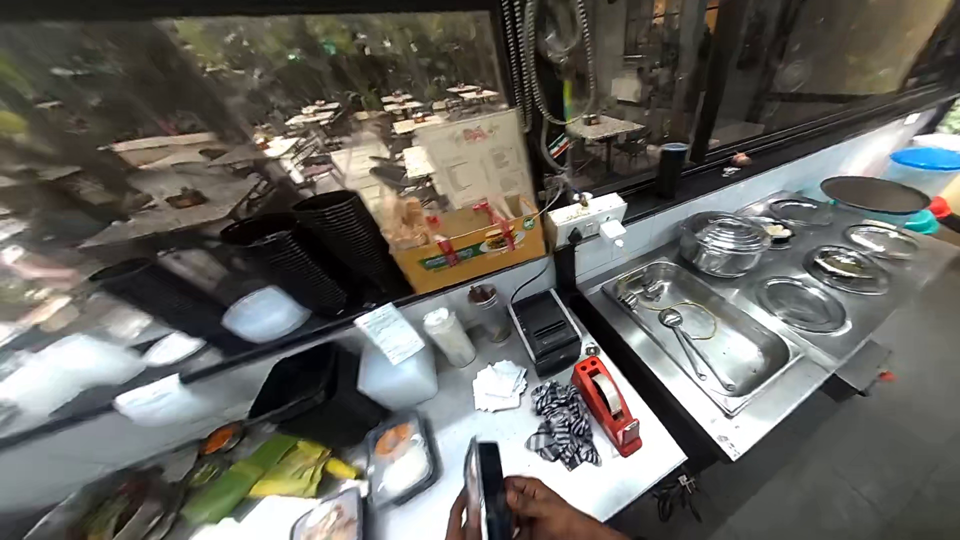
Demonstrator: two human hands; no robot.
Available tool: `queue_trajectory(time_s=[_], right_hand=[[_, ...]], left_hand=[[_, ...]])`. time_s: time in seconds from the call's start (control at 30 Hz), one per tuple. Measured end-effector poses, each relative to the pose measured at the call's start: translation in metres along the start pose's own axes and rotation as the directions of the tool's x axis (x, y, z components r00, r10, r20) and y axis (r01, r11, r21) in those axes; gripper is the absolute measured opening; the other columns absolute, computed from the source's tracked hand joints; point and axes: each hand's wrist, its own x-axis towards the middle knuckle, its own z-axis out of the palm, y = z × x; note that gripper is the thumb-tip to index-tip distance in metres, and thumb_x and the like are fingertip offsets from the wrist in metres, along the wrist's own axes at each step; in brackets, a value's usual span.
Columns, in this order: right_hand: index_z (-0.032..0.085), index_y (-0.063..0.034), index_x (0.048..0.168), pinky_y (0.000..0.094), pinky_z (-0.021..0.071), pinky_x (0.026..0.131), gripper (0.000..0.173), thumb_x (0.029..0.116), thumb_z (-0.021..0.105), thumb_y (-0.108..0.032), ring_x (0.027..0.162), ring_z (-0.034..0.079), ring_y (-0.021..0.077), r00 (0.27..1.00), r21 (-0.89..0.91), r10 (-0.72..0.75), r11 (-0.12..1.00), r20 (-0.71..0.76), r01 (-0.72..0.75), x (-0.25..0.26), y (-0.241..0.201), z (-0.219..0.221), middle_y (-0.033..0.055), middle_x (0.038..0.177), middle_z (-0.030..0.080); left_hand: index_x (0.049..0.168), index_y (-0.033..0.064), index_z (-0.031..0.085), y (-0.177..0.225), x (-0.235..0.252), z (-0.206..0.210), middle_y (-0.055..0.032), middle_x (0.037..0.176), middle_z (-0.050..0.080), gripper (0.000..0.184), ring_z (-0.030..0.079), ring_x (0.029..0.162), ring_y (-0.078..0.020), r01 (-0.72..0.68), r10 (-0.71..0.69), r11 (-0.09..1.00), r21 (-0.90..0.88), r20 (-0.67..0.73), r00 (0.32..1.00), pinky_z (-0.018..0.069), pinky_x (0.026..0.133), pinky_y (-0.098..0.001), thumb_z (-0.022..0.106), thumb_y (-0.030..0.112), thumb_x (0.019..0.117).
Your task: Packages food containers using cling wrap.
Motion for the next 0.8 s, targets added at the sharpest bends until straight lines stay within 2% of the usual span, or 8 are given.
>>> queue_trajectory(time_s=[0.1,0.2,0.27,0.33,0.5,0.67,0.73,0.8], right_hand=[[0.064,-0.0133,0.114,0.0385,0.0586,0.077,0.02,0.104,0.054,-0.026,0.089,0.068,0.0157,0.992,-0.026,0.074,0.997,-0.106,-0.077,-0.006,0.005,-0.005,0.0038,0.1,0.071],[0.054,-0.0026,0.137,0.0451,0.0606,0.084,0.049,0.1119,0.03,-0.038,0.102,0.07,0.0247,0.915,-0.181,0.193,0.946,-0.354,-0.27,-0.016,0.003,-0.001,0.0134,0.118,0.07],[0.051,-0.0023,0.141,0.0476,0.0605,0.084,0.057,0.1107,0.029,-0.046,0.105,0.07,0.0278,0.883,-0.265,0.232,0.895,-0.408,-0.358,-0.019,0.003,0.001,0.0151,0.123,0.068],[0.053,-0.0026,0.139,0.0441,0.0612,0.085,0.05,0.1072,0.047,-0.041,0.101,0.071,0.0241,0.878,-0.468,0.203,0.782,-0.434,-0.412,-0.02,0.012,0.003,0.0131,0.116,0.07],[0.066,-0.0032,0.119,0.0504,0.0536,0.09,0.05,0.1087,0.042,-0.045,0.098,0.069,0.0278,0.8,-0.772,0.17,0.21,-0.576,-0.6,-0.013,0.041,-0.001,0.0153,0.101,0.07],[0.067,-0.0041,0.115,0.0499,0.0539,0.085,0.054,0.1095,0.036,-0.048,0.093,0.068,0.0268,0.801,-0.781,0.176,0.181,-0.573,-0.598,0.01,0.041,-0.004,0.0146,0.097,0.069],[0.06,-0.0063,0.136,0.0537,0.061,0.079,0.059,0.1075,0.039,-0.054,0.09,0.073,0.0298,0.783,-0.753,0.091,0.224,-0.616,-0.618,0.025,0.033,-0.001,0.0178,0.105,0.071],[0.027,-0.0125,0.163,0.0588,0.0586,0.085,0.081,0.1012,0.048,-0.061,0.102,0.071,0.0357,0.761,-0.76,-0.035,0.088,-0.648,-0.644,0.038,0.024,0.006,0.0207,0.132,0.065]], left_hand=[[0.157,0.0058,0.029,-0.003,0.001,0.0,-0.0183,0.132,0.062,0.081,0.069,0.105,-0.0229,0.036,-0.033,0.999,0.029,-0.117,0.993,0.0611,0.087,-0.0437,0.067,0.037,0.0927],[0.158,0.0152,0.031,-0.018,0.007,-0.013,-0.0134,0.125,0.069,0.108,0.071,0.107,-0.0222,0.097,-0.007,0.949,0.3,-0.287,0.958,0.0605,0.091,-0.0477,0.086,0.055,0.0738],[0.16,0.0158,0.028,-0.035,0.01,-0.023,-0.0142,0.116,0.072,0.109,0.073,0.102,-0.0245,0.156,-0.01,0.908,0.389,-0.351,0.936,0.0597,0.09,-0.0515,0.082,0.061,0.0773],[0.161,0.0135,0.026,-0.05,0.007,-0.026,-0.0166,0.11,0.073,0.106,0.074,0.097,-0.0279,0.198,-0.04,0.894,0.402,-0.368,0.929,0.0594,0.088,-0.0535,0.078,0.061,0.0819],[0.164,0.0138,0.019,-0.07,0.001,-0.027,-0.0161,0.115,0.072,0.095,0.072,0.102,-0.0336,0.273,-0.095,0.757,0.593,-0.313,0.945,0.0568,0.091,-0.0562,0.057,0.066,0.0946],[0.164,0.0066,0.017,-0.073,0.008,-0.056,-0.0197,0.133,0.065,0.076,0.068,0.115,-0.0308,0.124,-0.014,0.846,0.518,-0.211,0.977,0.0531,0.102,-0.0515,0.044,0.048,0.1063],[0.163,0.0082,0.024,-0.061,0.018,-0.072,-0.0175,0.147,0.055,0.072,0.059,0.131,-0.0283,0.053,0.082,0.843,0.535,-0.225,0.971,0.0466,0.112,-0.0492,0.041,0.05,0.1068],[0.16,0.011,0.036,-0.052,0.034,-0.093,-0.0152,0.152,0.052,0.068,0.053,0.137,-0.0314,0.068,0.195,0.725,0.685,-0.299,0.934,0.0437,0.112,-0.0533,0.039,0.052,0.1057]])
